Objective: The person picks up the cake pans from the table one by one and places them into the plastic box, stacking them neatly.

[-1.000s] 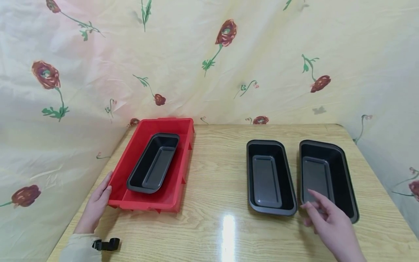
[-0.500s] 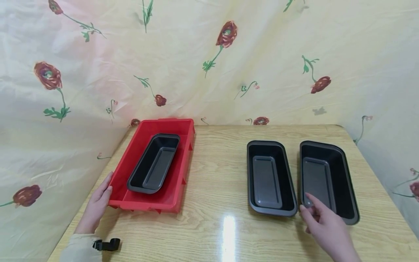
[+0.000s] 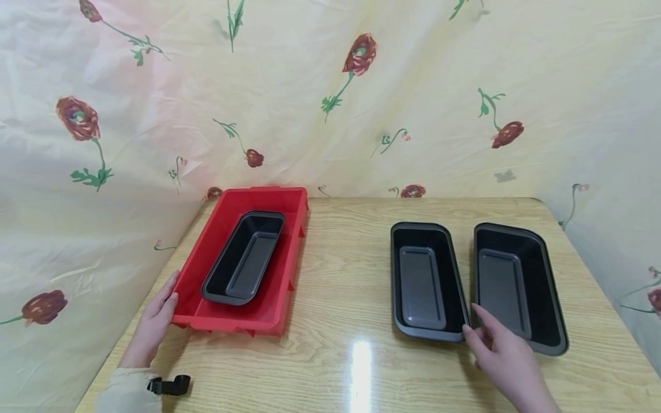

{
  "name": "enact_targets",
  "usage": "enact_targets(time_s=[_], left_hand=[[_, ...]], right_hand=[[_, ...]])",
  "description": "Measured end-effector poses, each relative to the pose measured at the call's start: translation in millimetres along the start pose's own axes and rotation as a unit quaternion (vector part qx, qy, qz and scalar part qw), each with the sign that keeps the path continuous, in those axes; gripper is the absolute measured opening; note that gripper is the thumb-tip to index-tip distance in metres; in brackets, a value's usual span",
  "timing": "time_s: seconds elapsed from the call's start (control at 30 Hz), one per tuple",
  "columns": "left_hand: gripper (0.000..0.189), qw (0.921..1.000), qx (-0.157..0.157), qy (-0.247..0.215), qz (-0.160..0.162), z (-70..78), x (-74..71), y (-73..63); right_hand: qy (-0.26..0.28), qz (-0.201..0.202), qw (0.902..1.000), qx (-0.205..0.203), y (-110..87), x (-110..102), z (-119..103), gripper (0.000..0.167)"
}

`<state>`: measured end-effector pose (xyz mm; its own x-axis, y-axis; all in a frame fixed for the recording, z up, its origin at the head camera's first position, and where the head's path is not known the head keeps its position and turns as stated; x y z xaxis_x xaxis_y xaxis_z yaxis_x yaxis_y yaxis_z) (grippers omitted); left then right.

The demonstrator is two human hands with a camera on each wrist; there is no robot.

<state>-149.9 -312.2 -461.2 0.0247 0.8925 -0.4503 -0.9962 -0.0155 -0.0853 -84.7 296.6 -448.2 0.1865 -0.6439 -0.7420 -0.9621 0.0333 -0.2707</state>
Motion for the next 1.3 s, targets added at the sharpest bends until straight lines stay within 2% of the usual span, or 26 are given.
enact_targets(time_s=[0.4, 0.6, 0.9, 1.07, 1.3], left_hand=[[0.055, 1.0000, 0.002, -0.006, -0.001, 3.1, -0.6, -0.3], [0.054, 0.9999, 0.006, -0.008, -0.001, 3.7, -0.3, -0.2], [0.055, 0.9999, -0.010, -0.009, -0.001, 3.3, 0.4, 0.2], [0.055, 1.0000, 0.000, -0.003, 0.000, -0.2, 0.2, 0.3], [0.055, 1.0000, -0.004, -0.001, 0.003, -0.2, -0.1, -0.5]], right_hand=[[-0.019, 0.007, 0.9998, -0.006, 4.3, 6, -1, 0.065], [-0.027, 0.025, 0.9993, -0.011, 5.3, 8, -3, 0.062], [-0.035, 0.038, 0.9986, -0.012, 6.6, 13, -4, 0.054], [-0.032, 0.041, 0.9986, -0.007, 7.2, 15, -7, 0.054], [-0.013, 0.036, 0.9993, -0.002, 9.9, 16, -9, 0.053]])
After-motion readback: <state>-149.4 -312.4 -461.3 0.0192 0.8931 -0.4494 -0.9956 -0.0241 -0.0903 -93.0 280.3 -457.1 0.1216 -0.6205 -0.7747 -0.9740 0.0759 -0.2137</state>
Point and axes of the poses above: each hand's wrist, its own y-axis towards the middle knuckle, its own x-axis out of the palm, z = x × y, the point moved 2 cm from there along y, towards the middle knuckle, and after that the axes turned 3 degrees about -z, right-handed, at the moved point
